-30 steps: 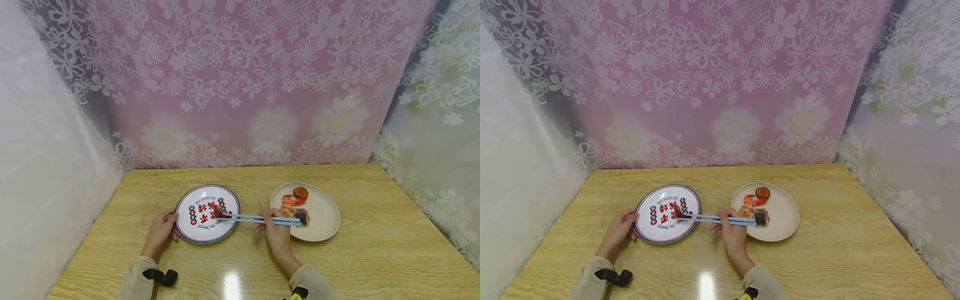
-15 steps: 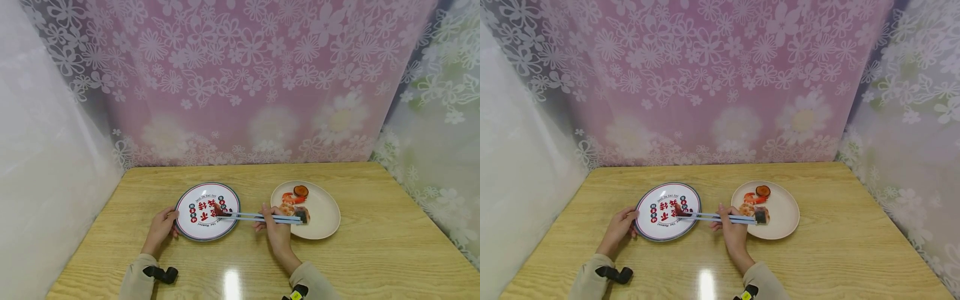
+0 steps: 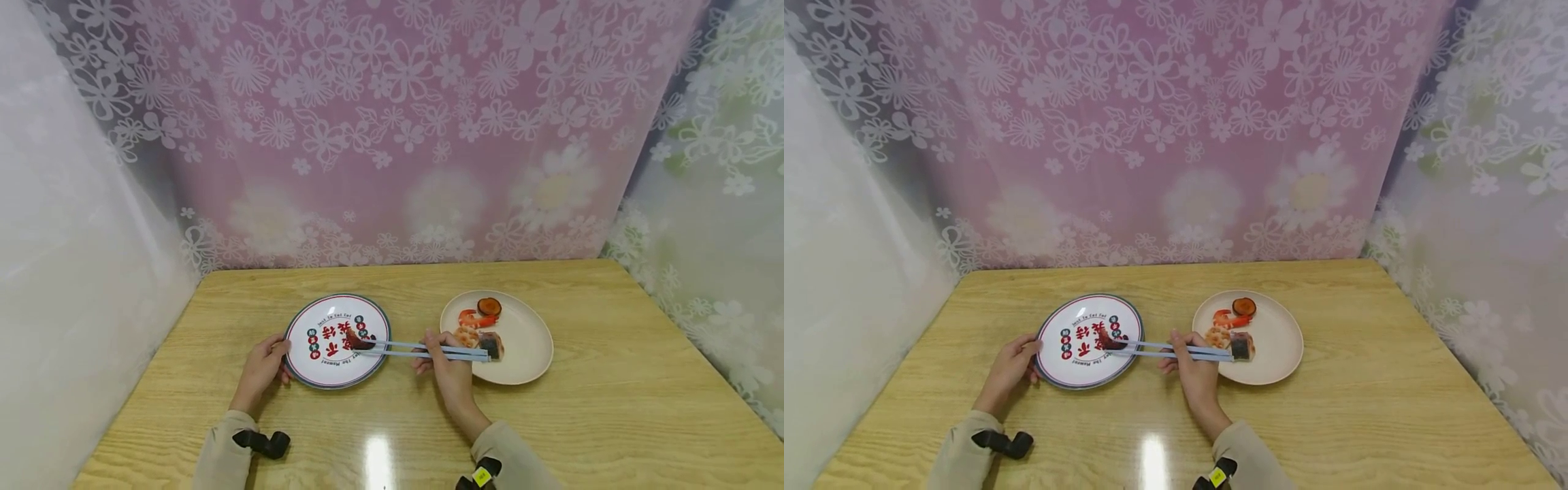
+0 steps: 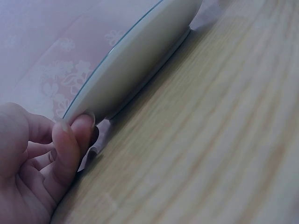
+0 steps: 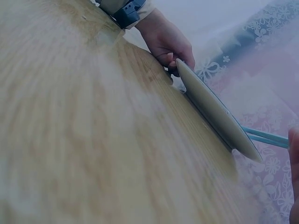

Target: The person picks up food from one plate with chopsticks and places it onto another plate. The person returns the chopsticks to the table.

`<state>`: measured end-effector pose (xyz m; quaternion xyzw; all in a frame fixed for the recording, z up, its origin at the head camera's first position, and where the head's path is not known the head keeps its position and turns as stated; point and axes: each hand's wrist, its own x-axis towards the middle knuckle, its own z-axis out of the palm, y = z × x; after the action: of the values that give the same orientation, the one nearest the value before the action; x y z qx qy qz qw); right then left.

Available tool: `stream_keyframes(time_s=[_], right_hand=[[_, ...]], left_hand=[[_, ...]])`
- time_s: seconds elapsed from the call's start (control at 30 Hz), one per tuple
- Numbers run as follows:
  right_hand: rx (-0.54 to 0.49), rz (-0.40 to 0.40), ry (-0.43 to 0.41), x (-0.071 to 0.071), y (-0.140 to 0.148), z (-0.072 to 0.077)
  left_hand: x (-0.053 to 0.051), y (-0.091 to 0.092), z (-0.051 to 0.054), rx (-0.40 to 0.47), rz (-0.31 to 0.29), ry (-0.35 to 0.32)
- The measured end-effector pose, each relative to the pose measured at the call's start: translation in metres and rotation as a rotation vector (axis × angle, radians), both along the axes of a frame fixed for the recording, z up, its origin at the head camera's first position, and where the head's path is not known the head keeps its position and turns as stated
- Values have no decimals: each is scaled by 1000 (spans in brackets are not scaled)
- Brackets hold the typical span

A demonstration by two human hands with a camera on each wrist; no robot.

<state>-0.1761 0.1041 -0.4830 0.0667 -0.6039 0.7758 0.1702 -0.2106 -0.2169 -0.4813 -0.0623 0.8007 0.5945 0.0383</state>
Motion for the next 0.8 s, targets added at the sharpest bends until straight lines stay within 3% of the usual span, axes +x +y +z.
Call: stream_keyframes(time_s=[0.3,0.8], right_hand=[[-17,-20,-42,-1,8,6],[-116,-168,-52,-14,56,31]], left_hand=[[-1,-2,1,-5,-4,-5],[1,-1,1,11,-4,2]])
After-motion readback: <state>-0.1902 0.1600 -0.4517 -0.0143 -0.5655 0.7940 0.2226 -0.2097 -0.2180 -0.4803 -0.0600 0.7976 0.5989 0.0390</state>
